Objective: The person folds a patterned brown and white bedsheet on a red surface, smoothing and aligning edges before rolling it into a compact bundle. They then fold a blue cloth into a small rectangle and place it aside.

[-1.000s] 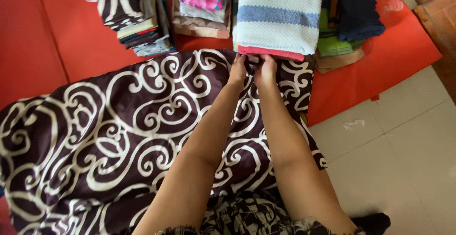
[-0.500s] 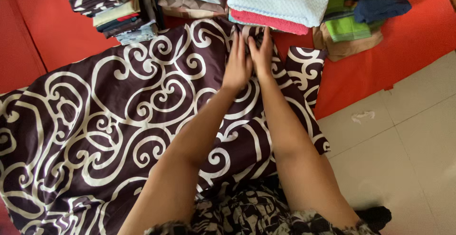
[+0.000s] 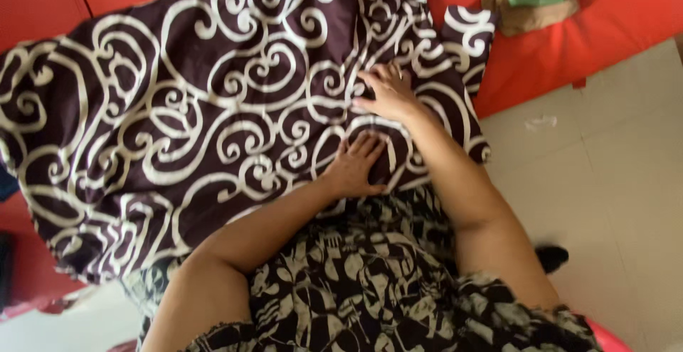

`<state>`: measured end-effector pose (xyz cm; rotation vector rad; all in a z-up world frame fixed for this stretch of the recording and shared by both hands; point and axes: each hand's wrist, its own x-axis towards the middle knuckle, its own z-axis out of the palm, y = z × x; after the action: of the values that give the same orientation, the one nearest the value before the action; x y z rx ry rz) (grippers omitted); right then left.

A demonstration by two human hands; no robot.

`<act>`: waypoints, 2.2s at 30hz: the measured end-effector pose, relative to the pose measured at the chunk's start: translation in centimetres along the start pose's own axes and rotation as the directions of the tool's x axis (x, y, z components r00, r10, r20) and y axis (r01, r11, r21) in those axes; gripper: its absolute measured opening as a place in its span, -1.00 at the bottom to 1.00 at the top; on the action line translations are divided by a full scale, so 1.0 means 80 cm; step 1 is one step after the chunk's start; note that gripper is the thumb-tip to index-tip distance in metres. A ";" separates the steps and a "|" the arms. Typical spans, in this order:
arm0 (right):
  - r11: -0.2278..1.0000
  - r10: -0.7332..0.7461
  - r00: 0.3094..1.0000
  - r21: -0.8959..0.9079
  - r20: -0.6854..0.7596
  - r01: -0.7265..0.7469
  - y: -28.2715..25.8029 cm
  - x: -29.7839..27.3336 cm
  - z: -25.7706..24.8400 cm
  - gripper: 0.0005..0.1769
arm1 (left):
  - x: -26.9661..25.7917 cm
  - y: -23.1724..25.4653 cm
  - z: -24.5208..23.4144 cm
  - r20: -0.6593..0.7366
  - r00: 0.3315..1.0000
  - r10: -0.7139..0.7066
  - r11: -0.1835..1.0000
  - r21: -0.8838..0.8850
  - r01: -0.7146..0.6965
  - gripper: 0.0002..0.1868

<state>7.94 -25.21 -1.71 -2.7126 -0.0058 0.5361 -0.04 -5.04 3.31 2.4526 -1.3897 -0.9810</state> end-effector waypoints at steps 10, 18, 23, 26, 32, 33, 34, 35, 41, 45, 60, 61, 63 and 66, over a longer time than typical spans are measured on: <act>0.966 0.011 0.938 -0.245 0.346 0.079 -0.031 -0.185 -0.030 0.31 | -0.017 -0.030 0.060 -0.269 0.946 -0.180 0.937 0.245 0.248 -0.23; 0.997 0.036 0.999 0.067 -0.038 -0.034 -0.030 -0.143 -0.032 -0.64 | -0.012 -0.091 0.007 -0.349 0.890 -0.294 0.940 -0.273 0.204 -0.53; 0.998 0.034 0.998 0.055 -0.053 -0.031 -0.023 -0.118 -0.060 -0.67 | -0.041 -0.045 -0.024 -0.141 0.889 -0.437 0.896 -0.162 0.414 -0.22; 0.998 -0.035 0.999 -0.045 0.031 0.036 -0.025 -0.115 -0.067 -0.57 | -0.041 -0.058 -0.029 -0.220 0.850 -0.479 0.841 -0.393 0.372 -0.47; 0.974 -0.198 0.977 -0.095 0.076 0.204 0.021 -0.117 -0.090 -0.29 | -0.030 -0.106 -0.015 -0.447 0.793 -0.413 0.876 -0.433 0.212 -0.62; 0.994 -0.065 0.985 -0.079 0.160 0.078 0.035 -0.114 -0.101 -0.39 | -0.029 -0.105 -0.017 -0.496 0.776 -0.389 0.898 -0.391 0.201 -0.62; 0.996 0.069 0.967 -0.073 0.244 -0.053 0.049 -0.115 -0.109 -0.50 | -0.027 -0.098 -0.019 -0.542 0.758 -0.362 0.918 -0.347 0.191 -0.61; 0.993 0.118 0.975 -0.050 0.186 -0.111 0.060 -0.115 -0.113 -0.53 | -0.028 -0.091 -0.023 -0.587 0.739 -0.332 0.936 -0.301 0.181 -0.61; 0.999 -0.032 0.967 0.007 -0.254 0.035 0.073 -0.121 -0.119 -0.54 | -0.040 -0.055 -0.055 -0.219 0.888 -0.405 0.908 0.020 0.419 0.02; 0.998 -0.025 0.995 -0.053 -0.099 0.020 0.057 -0.114 -0.113 -0.37 | -0.041 -0.062 -0.042 -0.421 0.888 -0.184 0.892 0.308 0.331 -0.04; 0.933 -0.293 0.921 -0.286 -0.258 0.217 0.060 -0.117 -0.159 -0.35 | -0.069 -0.019 -0.039 -0.562 0.815 -0.143 0.805 0.413 0.426 0.34; 0.932 -0.285 0.926 -0.295 -0.246 0.209 0.055 -0.116 -0.159 -0.39 | -0.067 -0.017 -0.033 -0.567 0.805 -0.173 0.789 0.410 0.458 0.32; 0.939 -0.251 0.939 -0.292 -0.234 0.178 0.054 -0.120 -0.159 -0.45 | -0.060 -0.023 -0.027 -0.491 0.830 -0.265 0.810 0.354 0.468 0.20; 0.917 -0.355 0.900 -0.282 -0.253 0.283 0.069 -0.137 -0.161 -0.58 | -0.059 -0.044 -0.030 -0.375 0.888 -0.265 0.920 0.176 0.349 0.01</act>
<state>2.12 -35.83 11.33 -2.9112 -0.4602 0.0210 2.24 0.36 5.81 2.9118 -1.0735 -0.4057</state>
